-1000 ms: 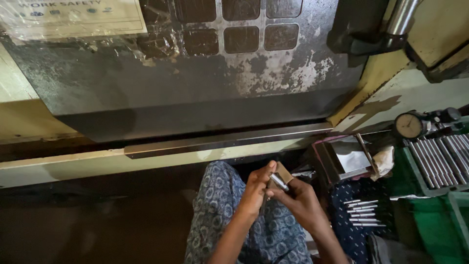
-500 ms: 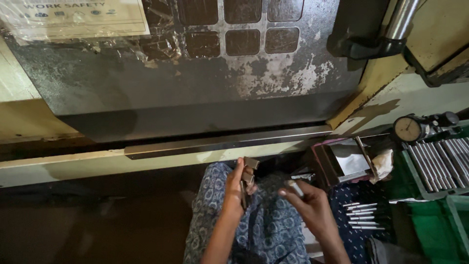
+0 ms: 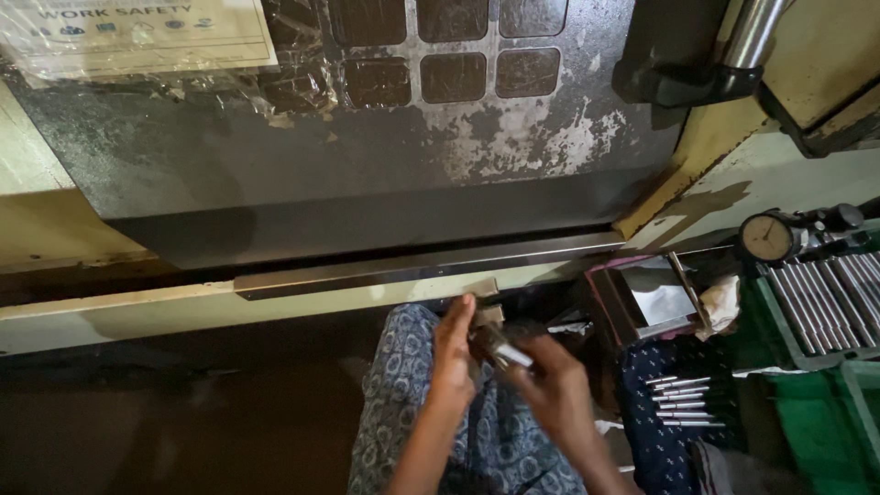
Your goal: The person opens a machine door, retrieves a small metal part, and uses a cylindrical tool to rub and polish the surface of the part. They then place the part back into the machine and close the door.
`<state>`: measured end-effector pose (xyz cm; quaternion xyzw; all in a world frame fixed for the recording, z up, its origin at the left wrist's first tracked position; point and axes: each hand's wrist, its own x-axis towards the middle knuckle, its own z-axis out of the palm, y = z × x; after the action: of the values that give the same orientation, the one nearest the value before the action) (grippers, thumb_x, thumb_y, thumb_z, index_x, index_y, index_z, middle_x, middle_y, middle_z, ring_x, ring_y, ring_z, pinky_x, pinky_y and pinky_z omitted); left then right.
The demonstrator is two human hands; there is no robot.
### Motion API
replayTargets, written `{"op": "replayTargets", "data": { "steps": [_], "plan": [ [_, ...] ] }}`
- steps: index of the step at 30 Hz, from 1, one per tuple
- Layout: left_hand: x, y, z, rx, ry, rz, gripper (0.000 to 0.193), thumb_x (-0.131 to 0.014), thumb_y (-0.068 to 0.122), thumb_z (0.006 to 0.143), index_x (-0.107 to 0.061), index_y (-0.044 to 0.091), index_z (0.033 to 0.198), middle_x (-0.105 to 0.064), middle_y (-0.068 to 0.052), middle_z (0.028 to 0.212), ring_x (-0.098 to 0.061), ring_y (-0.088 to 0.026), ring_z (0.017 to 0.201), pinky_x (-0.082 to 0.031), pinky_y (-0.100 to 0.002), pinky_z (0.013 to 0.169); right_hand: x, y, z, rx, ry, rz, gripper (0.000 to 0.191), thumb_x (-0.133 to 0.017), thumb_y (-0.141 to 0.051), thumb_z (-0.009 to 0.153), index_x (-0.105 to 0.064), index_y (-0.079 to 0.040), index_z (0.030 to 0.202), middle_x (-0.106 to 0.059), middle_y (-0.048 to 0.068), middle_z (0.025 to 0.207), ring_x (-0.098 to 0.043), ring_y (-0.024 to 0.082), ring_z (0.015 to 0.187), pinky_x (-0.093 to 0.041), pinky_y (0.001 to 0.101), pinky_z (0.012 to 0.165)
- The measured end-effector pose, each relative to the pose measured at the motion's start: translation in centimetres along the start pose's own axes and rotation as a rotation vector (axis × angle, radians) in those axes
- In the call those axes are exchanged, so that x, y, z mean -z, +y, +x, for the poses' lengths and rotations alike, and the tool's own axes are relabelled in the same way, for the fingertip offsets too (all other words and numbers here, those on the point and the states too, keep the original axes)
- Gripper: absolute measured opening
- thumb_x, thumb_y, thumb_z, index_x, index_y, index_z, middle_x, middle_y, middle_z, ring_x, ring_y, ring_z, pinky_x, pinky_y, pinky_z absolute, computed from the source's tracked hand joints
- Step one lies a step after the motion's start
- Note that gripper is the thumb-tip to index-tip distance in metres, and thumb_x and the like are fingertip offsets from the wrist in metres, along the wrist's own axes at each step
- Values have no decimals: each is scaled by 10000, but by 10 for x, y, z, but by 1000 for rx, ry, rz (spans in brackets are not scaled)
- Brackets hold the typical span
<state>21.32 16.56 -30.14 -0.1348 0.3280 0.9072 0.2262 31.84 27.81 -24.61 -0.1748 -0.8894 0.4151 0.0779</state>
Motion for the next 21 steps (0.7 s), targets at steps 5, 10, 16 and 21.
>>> {"op": "replayTargets", "data": {
  "steps": [5, 10, 16, 21],
  "plan": [
    [8, 23, 8, 34, -137, -119, 385, -621, 496, 891, -672, 115, 876, -746, -79, 860, -694, -189, 792, -561, -331, 664, 34, 24, 22, -205, 62, 241, 275, -606, -147, 906, -751, -17, 1100, -753, 88, 827, -669, 162, 616, -557, 316, 520],
    [3, 14, -3, 80, -78, 349, 539, -638, 581, 1039, -683, 51, 951, -489, -45, 761, -401, -189, 627, -313, -323, 522, 50, 13, 30, -132, 56, 360, 255, -607, -173, 957, -751, 25, 1028, -618, 59, 723, -502, 108, 591, -395, 266, 505],
    [-12, 2, -25, -200, -396, 634, 513, -634, 553, 1060, -666, 57, 934, -591, -29, 896, -550, -107, 859, -455, -259, 782, 50, -19, 35, -152, -6, 317, 257, -610, -244, 960, -740, -33, 1026, -570, 35, 653, -431, 116, 548, -322, 284, 485],
    [-19, 8, -25, 11, -289, 408, 465, -668, 529, 984, -689, 65, 961, -649, -2, 787, -577, -78, 628, -434, -219, 542, 56, -28, 28, -46, 36, 364, 254, -489, -289, 996, -629, -88, 1065, -515, 23, 690, -458, 121, 574, -357, 283, 492]
  ]
}}
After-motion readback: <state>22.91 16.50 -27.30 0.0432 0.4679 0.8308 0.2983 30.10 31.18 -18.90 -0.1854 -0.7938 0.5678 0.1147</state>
